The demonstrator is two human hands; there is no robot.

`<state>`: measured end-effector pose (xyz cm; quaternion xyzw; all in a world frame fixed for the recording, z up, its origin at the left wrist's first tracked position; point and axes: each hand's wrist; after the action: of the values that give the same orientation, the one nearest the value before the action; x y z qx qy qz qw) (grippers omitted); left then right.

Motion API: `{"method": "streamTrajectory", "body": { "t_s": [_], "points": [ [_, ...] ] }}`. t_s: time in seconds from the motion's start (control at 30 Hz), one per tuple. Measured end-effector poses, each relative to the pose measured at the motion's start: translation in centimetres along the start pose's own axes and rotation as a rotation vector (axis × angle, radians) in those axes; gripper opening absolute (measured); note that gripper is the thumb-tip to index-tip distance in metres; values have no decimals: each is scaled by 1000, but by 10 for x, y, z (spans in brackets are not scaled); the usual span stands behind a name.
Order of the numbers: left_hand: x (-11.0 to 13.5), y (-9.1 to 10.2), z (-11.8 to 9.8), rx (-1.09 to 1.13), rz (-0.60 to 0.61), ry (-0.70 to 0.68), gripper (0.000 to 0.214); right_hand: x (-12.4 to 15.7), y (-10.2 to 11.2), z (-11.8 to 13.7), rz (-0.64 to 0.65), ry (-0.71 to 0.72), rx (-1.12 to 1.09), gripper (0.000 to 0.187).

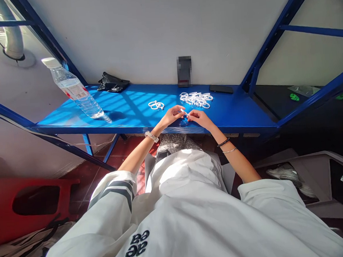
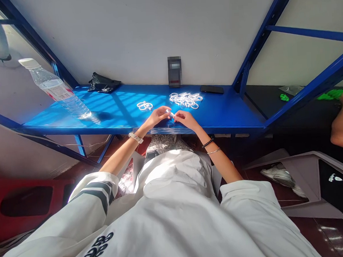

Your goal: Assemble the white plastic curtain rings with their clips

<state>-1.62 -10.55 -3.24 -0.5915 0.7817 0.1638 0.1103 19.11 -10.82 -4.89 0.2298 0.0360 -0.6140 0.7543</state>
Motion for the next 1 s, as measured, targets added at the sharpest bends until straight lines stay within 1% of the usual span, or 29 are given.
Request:
{"method": "streamTrajectory", "body": {
  "t_s": [0.27,0.5,0.73,1.0],
  "points": [
    [-1,0,3,3,1,7,51,1,0,1,-1,20,69,38],
    [-3,1,7,17,8,5,52,1,-1,2,-10,27,52,38],
    [0,0,2,-8,7,8,48,3,-2,5,-8,3,62,38],
    [0,0,-1,2,10,27,49,3,-2,4,-16,-5,55,41]
  ]
}}
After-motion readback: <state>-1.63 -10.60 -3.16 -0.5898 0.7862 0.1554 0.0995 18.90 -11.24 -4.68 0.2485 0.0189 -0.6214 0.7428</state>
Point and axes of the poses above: each hand's wrist, its own x-axis away from the middle knuckle, its own y-axis out of the back of the hand, z = x × y, and after that the axes turned 10 degrees about -z, right-handed
